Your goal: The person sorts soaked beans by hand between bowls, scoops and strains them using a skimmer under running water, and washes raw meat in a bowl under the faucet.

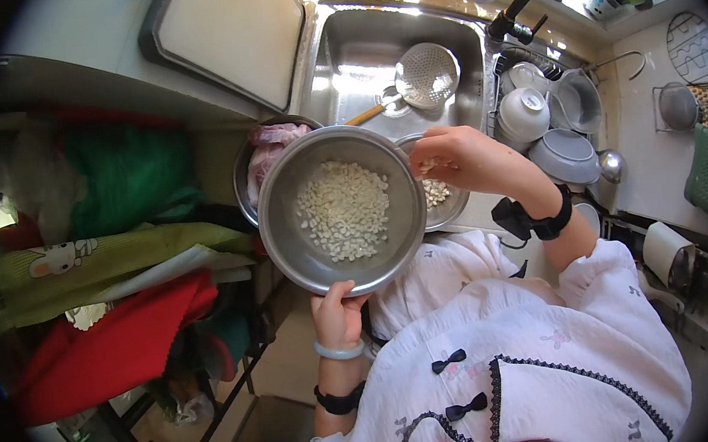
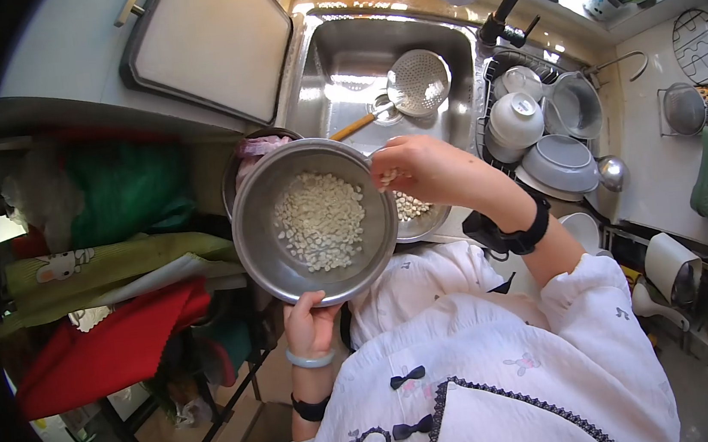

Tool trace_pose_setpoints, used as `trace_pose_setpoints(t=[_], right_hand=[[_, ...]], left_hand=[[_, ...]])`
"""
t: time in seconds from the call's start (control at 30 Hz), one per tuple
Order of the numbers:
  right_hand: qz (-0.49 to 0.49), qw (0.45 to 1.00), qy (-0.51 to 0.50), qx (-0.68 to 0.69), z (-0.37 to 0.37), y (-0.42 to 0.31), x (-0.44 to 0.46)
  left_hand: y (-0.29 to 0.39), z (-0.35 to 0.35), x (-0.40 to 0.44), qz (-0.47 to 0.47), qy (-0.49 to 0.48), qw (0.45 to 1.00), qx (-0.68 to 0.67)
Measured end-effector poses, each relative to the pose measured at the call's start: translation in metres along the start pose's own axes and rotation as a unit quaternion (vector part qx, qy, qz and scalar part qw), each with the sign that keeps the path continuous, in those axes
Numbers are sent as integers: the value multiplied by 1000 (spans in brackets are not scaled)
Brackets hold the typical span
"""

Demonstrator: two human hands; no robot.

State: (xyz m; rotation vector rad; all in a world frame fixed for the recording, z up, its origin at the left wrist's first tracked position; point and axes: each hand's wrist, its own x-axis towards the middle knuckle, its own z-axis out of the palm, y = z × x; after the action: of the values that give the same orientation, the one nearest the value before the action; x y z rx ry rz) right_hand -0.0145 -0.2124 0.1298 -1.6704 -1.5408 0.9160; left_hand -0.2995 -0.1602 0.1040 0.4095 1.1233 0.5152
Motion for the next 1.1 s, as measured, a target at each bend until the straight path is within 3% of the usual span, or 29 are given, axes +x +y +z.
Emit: trace_pose_setpoints(t=[0.17,0.27,0.47,0.53,0.67,0.73,0.83,0.87,0.93,1.1], right_hand=[[25,999,-29,-3,26,38,-24],[-41,997,6,-60,42,54,-32],[88,987,37,-126,20,19,-11],[-15,995,49,-83,19,9,4],[5,998,17,60,52,-1,38],[-83,989,22,-118,76,8,54],[-164,965,-42,-201,83,0,66],[-164,965,-41,-201,85,0,69],[-174,945,-134,-244,89,6,73],[-139,926,-195,-291,81,12,59]], left_hand=[[2,-9,3,-2,-2,1000,9],[2,-12,3,-5,-8,1000,19],[3,-11,0,1,-9,1000,21],[2,-10,0,6,-14,1000,23],[-1,-6,-2,-4,-18,1000,10],[-1,-3,-3,-9,-20,1000,-3],[-4,-1,-4,-6,-20,1000,6],[-5,0,-5,-5,-19,1000,9],[-5,-1,-5,-2,-18,1000,11],[-9,-4,-4,-19,-32,999,22]])
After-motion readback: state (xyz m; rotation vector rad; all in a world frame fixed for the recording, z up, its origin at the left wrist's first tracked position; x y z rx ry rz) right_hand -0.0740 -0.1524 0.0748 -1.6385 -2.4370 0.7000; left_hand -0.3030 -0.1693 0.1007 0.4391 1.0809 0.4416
